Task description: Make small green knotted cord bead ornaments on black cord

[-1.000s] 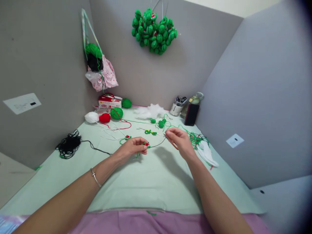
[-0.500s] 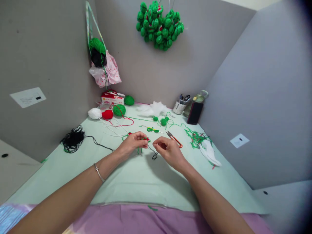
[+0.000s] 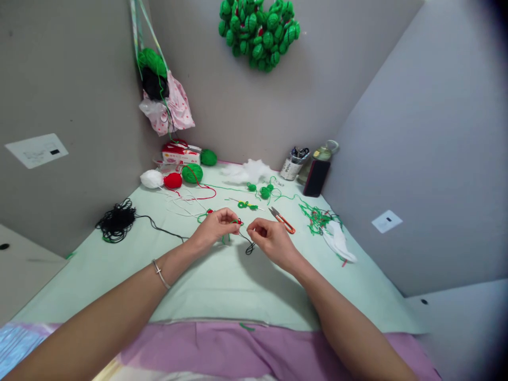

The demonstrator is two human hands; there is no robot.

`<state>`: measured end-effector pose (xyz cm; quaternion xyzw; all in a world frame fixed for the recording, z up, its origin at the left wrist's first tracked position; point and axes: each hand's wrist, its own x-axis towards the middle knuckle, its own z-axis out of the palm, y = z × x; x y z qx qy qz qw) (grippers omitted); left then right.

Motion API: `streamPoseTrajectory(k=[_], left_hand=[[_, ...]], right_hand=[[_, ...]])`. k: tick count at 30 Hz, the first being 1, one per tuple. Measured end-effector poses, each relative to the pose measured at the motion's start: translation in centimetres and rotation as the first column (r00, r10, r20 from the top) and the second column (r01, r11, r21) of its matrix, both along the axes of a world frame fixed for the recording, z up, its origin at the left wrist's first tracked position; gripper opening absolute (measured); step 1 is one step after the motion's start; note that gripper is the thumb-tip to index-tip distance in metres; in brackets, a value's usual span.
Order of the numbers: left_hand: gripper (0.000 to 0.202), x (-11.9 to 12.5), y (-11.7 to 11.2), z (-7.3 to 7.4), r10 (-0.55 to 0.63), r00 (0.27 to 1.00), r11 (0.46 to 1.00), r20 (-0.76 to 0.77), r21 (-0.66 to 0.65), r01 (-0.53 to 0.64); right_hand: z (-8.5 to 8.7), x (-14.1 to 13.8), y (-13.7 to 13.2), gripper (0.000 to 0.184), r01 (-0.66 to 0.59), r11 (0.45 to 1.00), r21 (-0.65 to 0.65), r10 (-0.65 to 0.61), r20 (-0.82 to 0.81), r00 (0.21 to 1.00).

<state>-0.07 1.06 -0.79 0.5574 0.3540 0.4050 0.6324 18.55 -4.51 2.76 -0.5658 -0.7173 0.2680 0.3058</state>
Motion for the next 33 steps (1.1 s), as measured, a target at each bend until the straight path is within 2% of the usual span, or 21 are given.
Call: streamPoseTrajectory(k=[7, 13, 16, 21, 26, 30, 33], left_hand=[[0.016, 0.6, -0.9, -0.2, 0.112, 0.984, 0.974, -0.142, 0.212, -0.08], [0.007, 1.1, -1.7, -0.3, 0.172, 0.97, 0.921, -0.171, 0.376, -0.096], [0.006, 1.0, -1.6, -0.5, 0.152, 0.979, 0.917, -0.134, 0.389, -0.089], [0.006, 0.8, -1.4, -0.4, 0.148, 0.988, 0.913, -0.045, 0.391, -0.119], [0.008, 0.7, -1.6, 0.1, 0.168, 0.986, 0.917, 0.021, 0.364, -0.164], [0.013, 0.8, -1.7, 0.4, 0.144, 0.989, 0.938, 0.046, 0.312, -0.151], [0.017, 0.7, -1.5, 0.5, 0.105, 0.992, 0.96, 0.069, 0.254, -0.119]], right_hand=[[-0.1, -0.3, 0.1, 0.01, 0.028, 0.999, -0.043, -0.028, 0.023, 0.999], [-1.0, -0.6, 0.6, 0.011, 0.051, 0.997, -0.056, -0.055, -0.082, 0.995], [-1.3, -0.5, 0.9, 0.015, 0.04, 0.996, -0.079, -0.052, -0.16, 0.986], [-0.4, -0.3, 0.7, 0.026, -0.08, 0.981, -0.178, 0.024, -0.293, 0.956], [0.0, -0.5, 0.4, 0.021, -0.154, 0.957, -0.246, 0.061, -0.351, 0.934], [0.1, -0.3, 0.7, 0.024, -0.138, 0.96, -0.244, 0.031, -0.398, 0.917], [0.4, 0.4, 1.0, 0.029, -0.11, 0.979, -0.169, 0.04, -0.371, 0.928]])
